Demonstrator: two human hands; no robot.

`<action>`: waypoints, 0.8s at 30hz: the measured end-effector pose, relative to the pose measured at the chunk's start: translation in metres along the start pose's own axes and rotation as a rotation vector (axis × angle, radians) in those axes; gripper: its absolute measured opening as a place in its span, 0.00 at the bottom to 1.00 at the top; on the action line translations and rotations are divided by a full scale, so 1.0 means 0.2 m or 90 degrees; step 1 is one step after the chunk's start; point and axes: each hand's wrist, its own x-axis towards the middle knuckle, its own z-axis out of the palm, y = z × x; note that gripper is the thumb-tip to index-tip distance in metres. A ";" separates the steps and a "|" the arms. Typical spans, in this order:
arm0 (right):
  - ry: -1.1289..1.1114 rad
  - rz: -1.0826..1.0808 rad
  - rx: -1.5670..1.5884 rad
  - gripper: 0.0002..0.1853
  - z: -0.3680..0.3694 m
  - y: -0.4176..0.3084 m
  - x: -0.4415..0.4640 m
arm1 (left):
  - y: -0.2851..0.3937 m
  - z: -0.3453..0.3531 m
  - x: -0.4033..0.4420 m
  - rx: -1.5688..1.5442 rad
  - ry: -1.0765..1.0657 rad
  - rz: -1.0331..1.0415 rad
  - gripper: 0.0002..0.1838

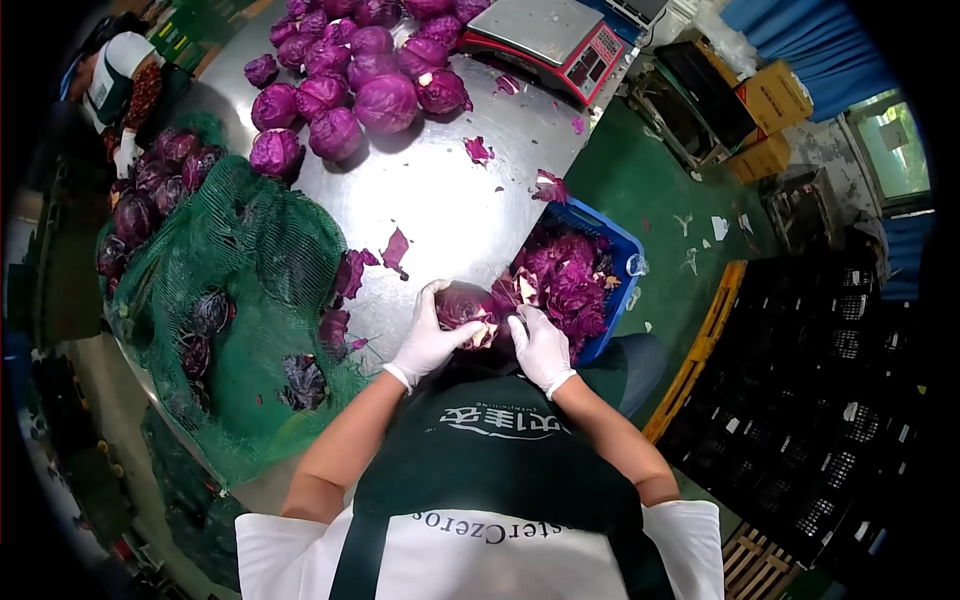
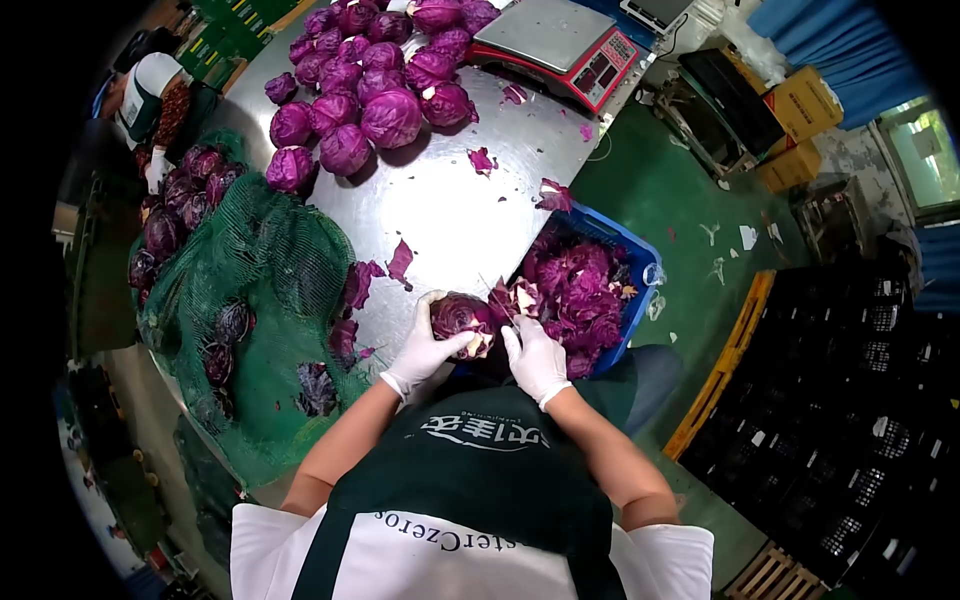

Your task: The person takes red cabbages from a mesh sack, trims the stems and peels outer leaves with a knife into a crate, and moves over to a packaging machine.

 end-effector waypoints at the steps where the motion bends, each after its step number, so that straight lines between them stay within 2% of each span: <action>1: -0.014 -0.004 0.022 0.15 -0.03 -0.03 0.00 | 0.03 -0.01 0.02 -0.007 -0.004 -0.023 0.50; 4: -0.090 -0.030 0.054 0.22 -0.11 -0.10 0.04 | 0.10 -0.04 0.07 0.083 -0.035 -0.061 0.55; 7: -0.118 -0.170 0.058 0.27 -0.11 -0.14 0.13 | 0.24 -0.04 0.12 0.180 -0.068 -0.072 0.56; 8: -0.195 -0.135 0.057 0.29 -0.12 -0.15 0.15 | 0.24 -0.05 0.14 0.200 -0.082 -0.087 0.56; 10: -0.226 -0.162 0.032 0.27 -0.04 -0.08 0.22 | 0.28 -0.07 0.18 0.202 -0.109 -0.105 0.56; 11: -0.224 -0.175 0.026 0.27 -0.02 -0.05 0.25 | 0.32 -0.07 0.18 0.174 -0.136 -0.109 0.50; 13: -0.235 -0.161 0.001 0.24 -0.04 -0.03 0.30 | 0.33 -0.07 0.24 0.246 -0.220 -0.021 0.43; 14: -0.233 -0.158 -0.032 0.24 -0.04 -0.02 0.31 | 0.34 -0.07 0.23 0.211 -0.212 -0.041 0.38; 15: -0.233 -0.155 -0.062 0.23 -0.03 -0.01 0.32 | 0.33 -0.06 0.24 0.154 -0.205 -0.063 0.38; 17: -0.193 -0.156 -0.027 0.21 0.01 0.03 0.35 | 0.04 -0.06 0.33 0.229 -0.153 -0.071 0.38; 20: -0.169 -0.148 -0.016 0.19 0.02 0.01 0.39 | 0.12 -0.06 0.33 0.235 -0.166 -0.103 0.40; 24: -0.159 -0.167 -0.037 0.17 0.03 0.02 0.43 | 0.17 -0.05 0.31 0.236 -0.128 -0.083 0.41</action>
